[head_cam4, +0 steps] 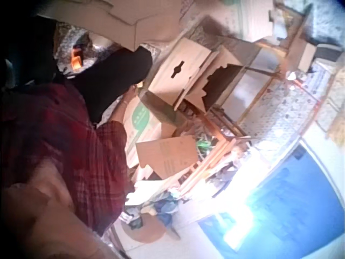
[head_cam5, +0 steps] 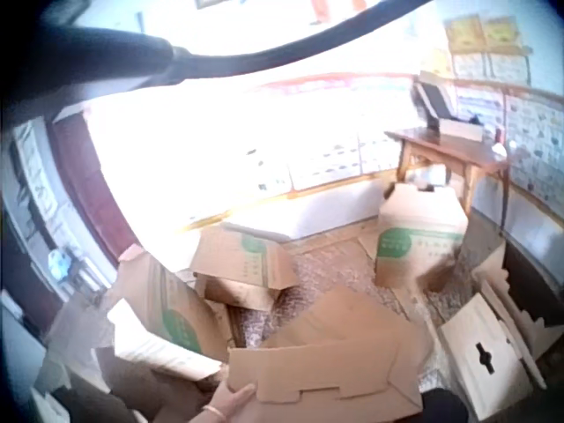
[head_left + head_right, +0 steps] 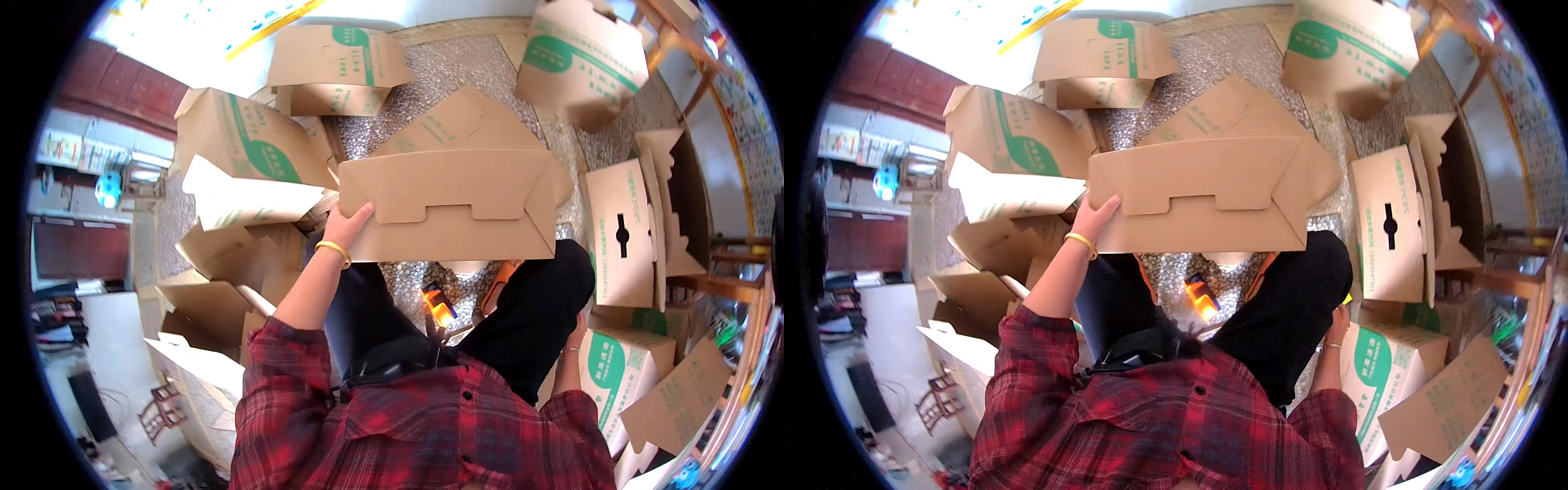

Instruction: The person sits on the floor and assembles flat-packed cardboard boxes by folding the flaps and tucking the tabs into slots. They handle multiple boxes, folding them into shape and occasionally using yellow tape to secure the seams.

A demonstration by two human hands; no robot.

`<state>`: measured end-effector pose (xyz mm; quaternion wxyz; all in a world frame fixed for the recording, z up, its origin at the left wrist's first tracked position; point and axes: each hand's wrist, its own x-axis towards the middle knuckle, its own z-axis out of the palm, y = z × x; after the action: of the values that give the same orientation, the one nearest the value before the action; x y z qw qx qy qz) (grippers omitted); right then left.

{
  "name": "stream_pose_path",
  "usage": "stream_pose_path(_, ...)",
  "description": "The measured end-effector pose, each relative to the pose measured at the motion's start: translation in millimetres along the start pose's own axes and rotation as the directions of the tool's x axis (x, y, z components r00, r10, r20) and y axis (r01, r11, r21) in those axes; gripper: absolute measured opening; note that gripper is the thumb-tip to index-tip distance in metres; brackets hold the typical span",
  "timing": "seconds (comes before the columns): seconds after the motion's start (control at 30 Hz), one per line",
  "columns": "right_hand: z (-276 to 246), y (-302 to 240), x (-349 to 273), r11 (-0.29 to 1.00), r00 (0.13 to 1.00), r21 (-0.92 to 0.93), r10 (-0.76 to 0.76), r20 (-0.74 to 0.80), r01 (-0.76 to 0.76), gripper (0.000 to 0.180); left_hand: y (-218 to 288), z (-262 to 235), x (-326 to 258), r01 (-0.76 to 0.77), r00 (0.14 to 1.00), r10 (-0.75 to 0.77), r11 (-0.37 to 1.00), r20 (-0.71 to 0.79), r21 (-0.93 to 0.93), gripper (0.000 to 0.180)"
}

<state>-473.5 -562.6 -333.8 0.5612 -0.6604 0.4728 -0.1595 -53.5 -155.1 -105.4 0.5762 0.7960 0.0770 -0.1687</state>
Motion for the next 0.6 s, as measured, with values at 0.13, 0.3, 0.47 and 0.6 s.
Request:
stream_pose_path(0.13,-15,-98,-1,0.994,0.993,-0.022,-0.11,-0.053,0.109,0.022,-12,-16,9,-0.036,0.999,0.038,0.995,-0.017,0.096,0.08)
stream_pose_path(0.3,-26,-199,-19,0.951,0.955,0.163,-0.234,-0.181,0.264,0.022,3,-15,-2,-0.098,0.983,0.129,0.97,-0.133,0.22,0.098)
stream_pose_path(0.47,-37,-280,-39,0.772,0.787,0.16,-0.588,-0.188,0.615,0.021,7,-20,8,-0.262,0.939,0.325,0.889,-0.114,0.377,0.101)
stream_pose_path(0.6,-30,-334,-73,0.64,0.695,0.272,-0.678,-0.239,0.719,0.021,20,-16,-6,-0.217,0.973,0.23,0.895,0.014,0.391,0.097)
